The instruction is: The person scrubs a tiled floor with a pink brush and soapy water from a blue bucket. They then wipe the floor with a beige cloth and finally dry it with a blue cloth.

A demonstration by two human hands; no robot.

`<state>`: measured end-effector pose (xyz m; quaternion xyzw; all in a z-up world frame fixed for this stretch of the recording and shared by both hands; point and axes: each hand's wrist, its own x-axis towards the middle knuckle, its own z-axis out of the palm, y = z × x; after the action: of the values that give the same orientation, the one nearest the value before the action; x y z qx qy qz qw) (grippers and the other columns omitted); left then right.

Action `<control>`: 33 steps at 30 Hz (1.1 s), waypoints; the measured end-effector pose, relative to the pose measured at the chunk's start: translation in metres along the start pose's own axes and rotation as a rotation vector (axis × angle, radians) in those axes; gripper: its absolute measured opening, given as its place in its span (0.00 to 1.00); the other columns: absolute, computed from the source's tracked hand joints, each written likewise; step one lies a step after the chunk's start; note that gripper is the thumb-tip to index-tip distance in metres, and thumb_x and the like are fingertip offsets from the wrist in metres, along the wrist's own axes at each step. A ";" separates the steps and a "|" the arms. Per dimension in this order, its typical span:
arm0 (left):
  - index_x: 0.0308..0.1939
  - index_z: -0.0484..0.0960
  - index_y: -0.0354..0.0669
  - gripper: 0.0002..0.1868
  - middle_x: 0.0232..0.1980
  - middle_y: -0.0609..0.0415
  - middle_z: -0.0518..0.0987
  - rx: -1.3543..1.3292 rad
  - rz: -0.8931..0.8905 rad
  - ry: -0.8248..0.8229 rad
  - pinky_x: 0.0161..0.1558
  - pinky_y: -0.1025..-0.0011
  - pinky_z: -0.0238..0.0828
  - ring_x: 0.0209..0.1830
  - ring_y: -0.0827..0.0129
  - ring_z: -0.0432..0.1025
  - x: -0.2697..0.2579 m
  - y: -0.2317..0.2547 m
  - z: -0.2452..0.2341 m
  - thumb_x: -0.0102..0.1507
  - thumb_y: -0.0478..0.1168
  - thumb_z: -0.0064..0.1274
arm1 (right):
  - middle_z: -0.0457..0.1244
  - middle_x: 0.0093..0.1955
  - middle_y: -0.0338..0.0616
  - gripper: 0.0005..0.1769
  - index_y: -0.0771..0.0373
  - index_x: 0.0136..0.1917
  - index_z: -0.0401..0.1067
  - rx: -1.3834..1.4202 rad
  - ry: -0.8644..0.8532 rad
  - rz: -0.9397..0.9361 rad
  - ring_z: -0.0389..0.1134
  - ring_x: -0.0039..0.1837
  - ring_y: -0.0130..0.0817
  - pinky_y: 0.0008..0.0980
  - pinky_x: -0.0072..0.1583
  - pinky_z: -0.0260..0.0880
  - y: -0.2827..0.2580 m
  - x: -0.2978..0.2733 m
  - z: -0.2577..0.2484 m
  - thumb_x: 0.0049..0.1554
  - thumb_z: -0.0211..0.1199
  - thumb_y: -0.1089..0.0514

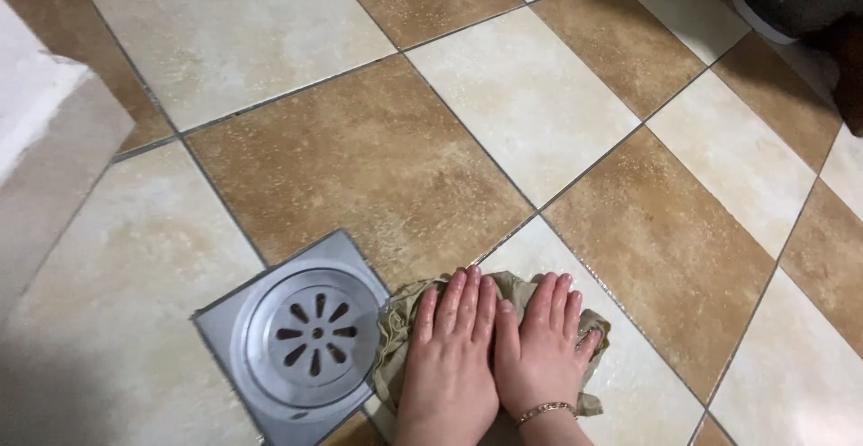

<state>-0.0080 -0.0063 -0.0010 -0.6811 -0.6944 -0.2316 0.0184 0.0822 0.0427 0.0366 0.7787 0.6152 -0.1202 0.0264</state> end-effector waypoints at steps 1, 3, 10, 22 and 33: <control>0.79 0.50 0.42 0.38 0.84 0.47 0.48 -0.006 0.016 0.006 0.82 0.52 0.27 0.85 0.60 0.40 -0.006 -0.008 -0.004 0.66 0.51 0.25 | 0.28 0.89 0.37 0.48 0.54 0.84 0.32 0.005 0.011 0.023 0.26 0.87 0.39 0.63 0.78 0.24 -0.003 -0.007 0.006 0.59 0.34 0.30; 0.79 0.51 0.42 0.38 0.84 0.47 0.50 -0.001 0.038 0.007 0.82 0.51 0.28 0.84 0.61 0.41 -0.014 -0.026 -0.013 0.66 0.51 0.25 | 0.28 0.89 0.38 0.48 0.53 0.84 0.32 0.021 0.011 0.037 0.25 0.87 0.39 0.62 0.78 0.23 -0.017 -0.022 0.011 0.59 0.34 0.30; 0.79 0.56 0.44 0.36 0.82 0.50 0.57 0.042 -0.020 -0.002 0.80 0.53 0.35 0.82 0.62 0.49 -0.043 -0.081 -0.047 0.67 0.50 0.28 | 0.27 0.88 0.43 0.49 0.58 0.84 0.31 0.048 -0.011 -0.044 0.24 0.87 0.43 0.62 0.78 0.20 -0.073 -0.065 0.020 0.60 0.34 0.30; 0.80 0.51 0.40 0.40 0.84 0.49 0.50 0.296 -0.420 -0.108 0.82 0.54 0.25 0.86 0.60 0.39 -0.106 -0.097 -0.076 0.64 0.50 0.28 | 0.33 0.87 0.53 0.44 0.64 0.84 0.36 -0.111 -0.018 -0.815 0.28 0.86 0.48 0.58 0.78 0.25 -0.104 -0.102 0.041 0.66 0.29 0.33; 0.80 0.50 0.38 0.39 0.84 0.43 0.51 0.232 -0.550 -0.128 0.80 0.49 0.29 0.85 0.55 0.41 -0.117 -0.044 -0.068 0.66 0.51 0.29 | 0.32 0.88 0.48 0.47 0.61 0.85 0.33 -0.201 -0.174 -1.066 0.29 0.87 0.45 0.56 0.81 0.24 -0.046 -0.092 0.019 0.66 0.34 0.30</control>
<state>-0.0616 -0.1380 0.0061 -0.4740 -0.8743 -0.1036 -0.0113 0.0154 -0.0374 0.0433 0.3401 0.9285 -0.1214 0.0867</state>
